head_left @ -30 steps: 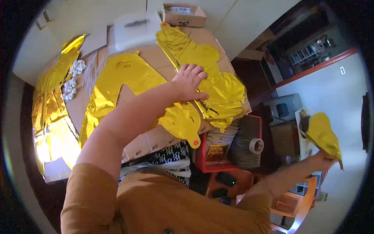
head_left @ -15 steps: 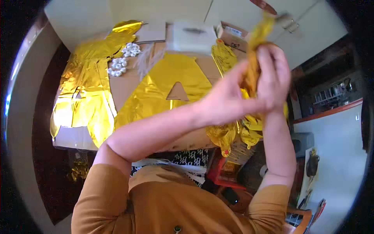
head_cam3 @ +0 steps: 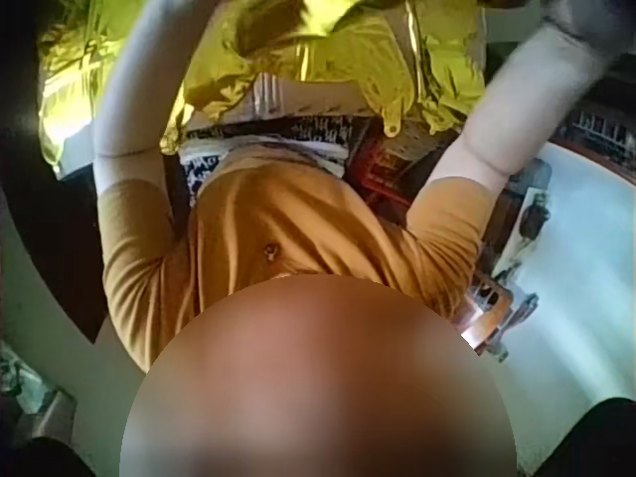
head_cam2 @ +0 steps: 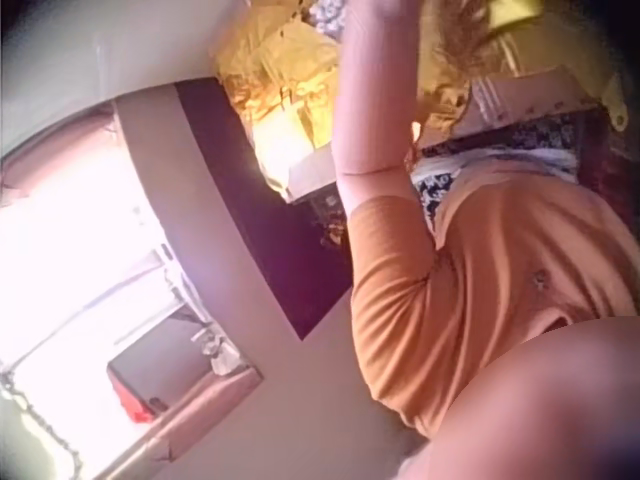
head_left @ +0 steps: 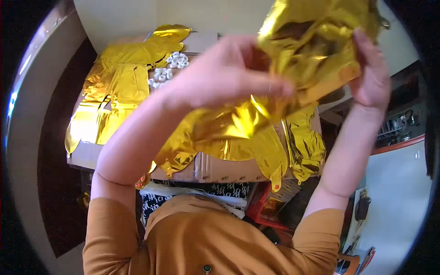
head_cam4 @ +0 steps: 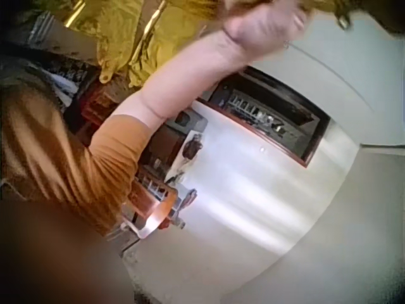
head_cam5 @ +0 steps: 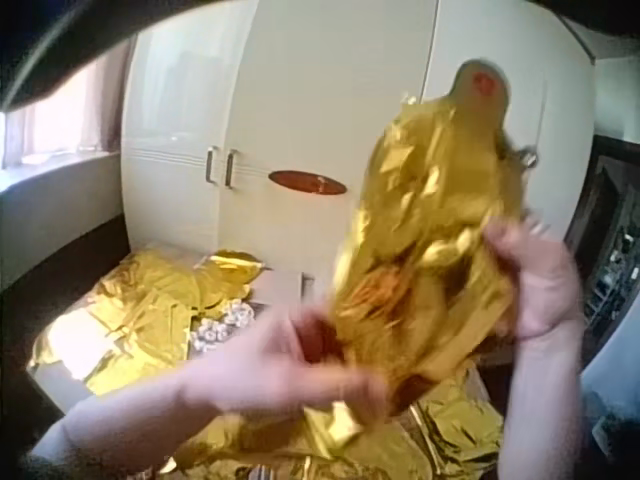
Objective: Folding and organizing large gold-colored foil balloons at a workstation.
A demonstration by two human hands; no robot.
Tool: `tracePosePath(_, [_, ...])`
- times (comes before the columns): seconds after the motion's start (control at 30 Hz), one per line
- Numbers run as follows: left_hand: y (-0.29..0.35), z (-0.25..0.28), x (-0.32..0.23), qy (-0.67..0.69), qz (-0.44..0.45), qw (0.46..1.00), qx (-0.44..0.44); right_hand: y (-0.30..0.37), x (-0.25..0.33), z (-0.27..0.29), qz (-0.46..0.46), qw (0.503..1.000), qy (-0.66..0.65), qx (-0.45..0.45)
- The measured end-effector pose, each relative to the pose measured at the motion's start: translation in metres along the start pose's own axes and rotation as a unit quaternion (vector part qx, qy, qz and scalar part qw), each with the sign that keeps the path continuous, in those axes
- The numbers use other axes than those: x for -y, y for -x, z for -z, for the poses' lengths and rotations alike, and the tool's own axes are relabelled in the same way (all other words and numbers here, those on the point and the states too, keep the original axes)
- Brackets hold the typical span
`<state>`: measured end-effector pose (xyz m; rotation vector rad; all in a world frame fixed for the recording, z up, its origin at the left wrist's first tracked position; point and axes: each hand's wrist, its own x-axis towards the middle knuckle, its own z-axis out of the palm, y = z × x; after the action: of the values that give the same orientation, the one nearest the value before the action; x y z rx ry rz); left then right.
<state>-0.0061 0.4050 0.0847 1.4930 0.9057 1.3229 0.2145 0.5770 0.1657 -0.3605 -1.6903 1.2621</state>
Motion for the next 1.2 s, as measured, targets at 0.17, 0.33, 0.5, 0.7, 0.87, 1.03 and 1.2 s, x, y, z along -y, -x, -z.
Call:
tracePosePath(0.17, [0.074, -0.050, 0.076, 0.044, 0.160, 0.986, -0.026, -0.041, 0.015, 0.009, -0.051, 0.995, 0.083, 0.031])
tracePosePath(0.33, [0.117, -0.069, 0.097, 0.372, 0.301, 0.866, -0.142, -0.047, -0.131, -0.009, -0.247, 0.962, 0.106, 0.044])
tracePosePath(0.5, [0.131, -0.047, 0.140, 0.221, 0.317, 0.903, -0.190, -0.028, -0.270, -0.023, -0.288, 0.950, 0.105, 0.062])
tracePosePath(0.7, [0.135, -0.035, 0.136, 0.238, 0.357, 0.880, -0.203, -0.013, -0.344, -0.030, -0.298, 0.918, 0.242, 0.100])
tracePosePath(0.87, [0.150, -0.015, 0.120, 0.185, 0.416, 0.889, -0.058, 0.007, -0.331, -0.051, -0.207, 0.888, 0.389, 0.134])
tracePosePath(1.03, [0.137, 0.054, 0.094, -0.107, 0.358, 0.928, 0.012, 0.025, -0.319, -0.057, -0.108, 0.843, 0.507, 0.140])
tracePosePath(1.2, [0.069, 0.201, 0.139, -0.532, 0.119, 0.801, -0.246, 0.016, -0.319, -0.060, -0.125, 0.833, 0.527, 0.116])
